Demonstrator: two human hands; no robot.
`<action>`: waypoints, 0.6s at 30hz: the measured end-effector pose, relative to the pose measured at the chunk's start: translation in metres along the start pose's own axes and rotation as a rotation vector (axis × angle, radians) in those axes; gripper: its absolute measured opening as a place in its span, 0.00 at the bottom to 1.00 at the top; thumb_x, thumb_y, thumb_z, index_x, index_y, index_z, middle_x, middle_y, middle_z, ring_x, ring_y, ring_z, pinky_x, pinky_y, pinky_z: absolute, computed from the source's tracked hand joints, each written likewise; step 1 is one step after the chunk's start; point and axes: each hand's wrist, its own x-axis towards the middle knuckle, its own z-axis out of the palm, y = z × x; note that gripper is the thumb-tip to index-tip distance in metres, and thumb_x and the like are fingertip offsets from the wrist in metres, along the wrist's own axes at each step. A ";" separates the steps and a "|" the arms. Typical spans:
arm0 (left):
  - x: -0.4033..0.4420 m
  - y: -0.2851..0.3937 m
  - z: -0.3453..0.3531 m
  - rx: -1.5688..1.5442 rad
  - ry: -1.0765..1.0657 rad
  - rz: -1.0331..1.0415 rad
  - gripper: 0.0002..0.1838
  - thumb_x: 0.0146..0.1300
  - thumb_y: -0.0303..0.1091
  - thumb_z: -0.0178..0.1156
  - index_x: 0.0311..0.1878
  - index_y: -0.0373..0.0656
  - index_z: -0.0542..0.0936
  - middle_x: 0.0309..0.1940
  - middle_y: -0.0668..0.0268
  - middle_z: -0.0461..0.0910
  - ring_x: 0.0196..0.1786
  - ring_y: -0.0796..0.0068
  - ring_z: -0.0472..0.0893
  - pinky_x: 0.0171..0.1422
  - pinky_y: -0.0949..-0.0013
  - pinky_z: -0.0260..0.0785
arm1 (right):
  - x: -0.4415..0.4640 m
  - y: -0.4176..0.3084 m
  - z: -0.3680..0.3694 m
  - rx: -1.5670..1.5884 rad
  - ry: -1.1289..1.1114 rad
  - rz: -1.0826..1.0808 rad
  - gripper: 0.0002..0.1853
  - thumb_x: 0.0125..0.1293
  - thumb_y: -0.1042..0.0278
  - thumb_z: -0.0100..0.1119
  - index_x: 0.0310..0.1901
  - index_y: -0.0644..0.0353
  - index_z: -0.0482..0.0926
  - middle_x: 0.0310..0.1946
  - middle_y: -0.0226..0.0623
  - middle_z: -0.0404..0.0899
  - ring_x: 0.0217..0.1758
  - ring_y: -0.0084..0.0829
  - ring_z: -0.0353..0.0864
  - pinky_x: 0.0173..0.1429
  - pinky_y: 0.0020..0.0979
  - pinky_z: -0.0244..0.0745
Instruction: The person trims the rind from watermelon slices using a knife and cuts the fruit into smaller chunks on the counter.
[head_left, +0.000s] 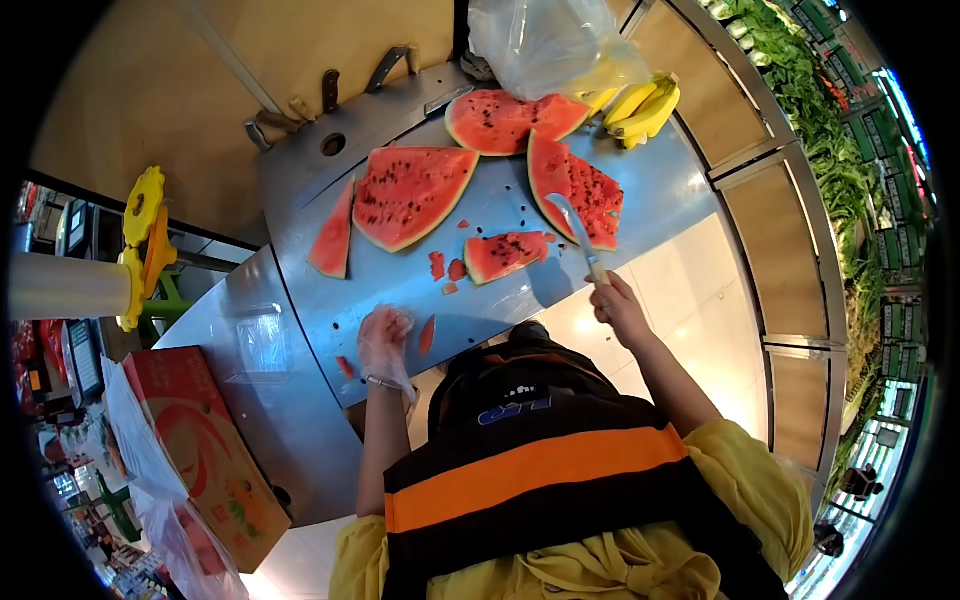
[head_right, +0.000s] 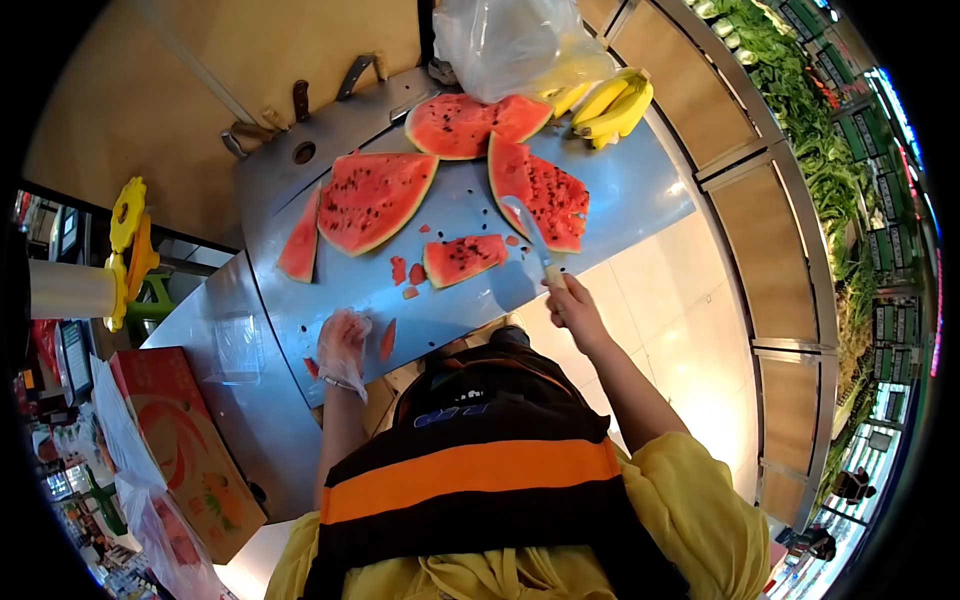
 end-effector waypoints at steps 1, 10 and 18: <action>0.000 0.009 0.008 0.077 0.007 0.040 0.14 0.59 0.38 0.61 0.42 0.39 0.74 0.31 0.61 0.78 0.32 0.71 0.78 0.39 0.72 0.72 | 0.005 0.004 0.001 -0.051 0.017 -0.057 0.13 0.68 0.62 0.47 0.45 0.62 0.70 0.21 0.26 0.64 0.17 0.18 0.61 0.21 0.20 0.55; 0.049 -0.024 0.095 0.309 0.342 0.473 0.16 0.56 0.34 0.62 0.46 0.43 0.72 0.37 0.65 0.78 0.38 0.74 0.78 0.38 0.74 0.67 | 0.048 -0.019 -0.076 -0.221 -0.205 -0.033 0.10 0.67 0.66 0.51 0.44 0.64 0.71 0.28 0.30 0.73 0.26 0.19 0.70 0.31 0.23 0.67; 0.043 -0.038 0.085 0.499 0.409 0.283 0.17 0.55 0.39 0.63 0.45 0.42 0.73 0.35 0.65 0.79 0.37 0.73 0.79 0.43 0.69 0.70 | 0.040 -0.040 -0.077 -1.043 -0.455 -0.322 0.13 0.57 0.66 0.58 0.44 0.59 0.73 0.33 0.45 0.75 0.34 0.48 0.76 0.38 0.41 0.72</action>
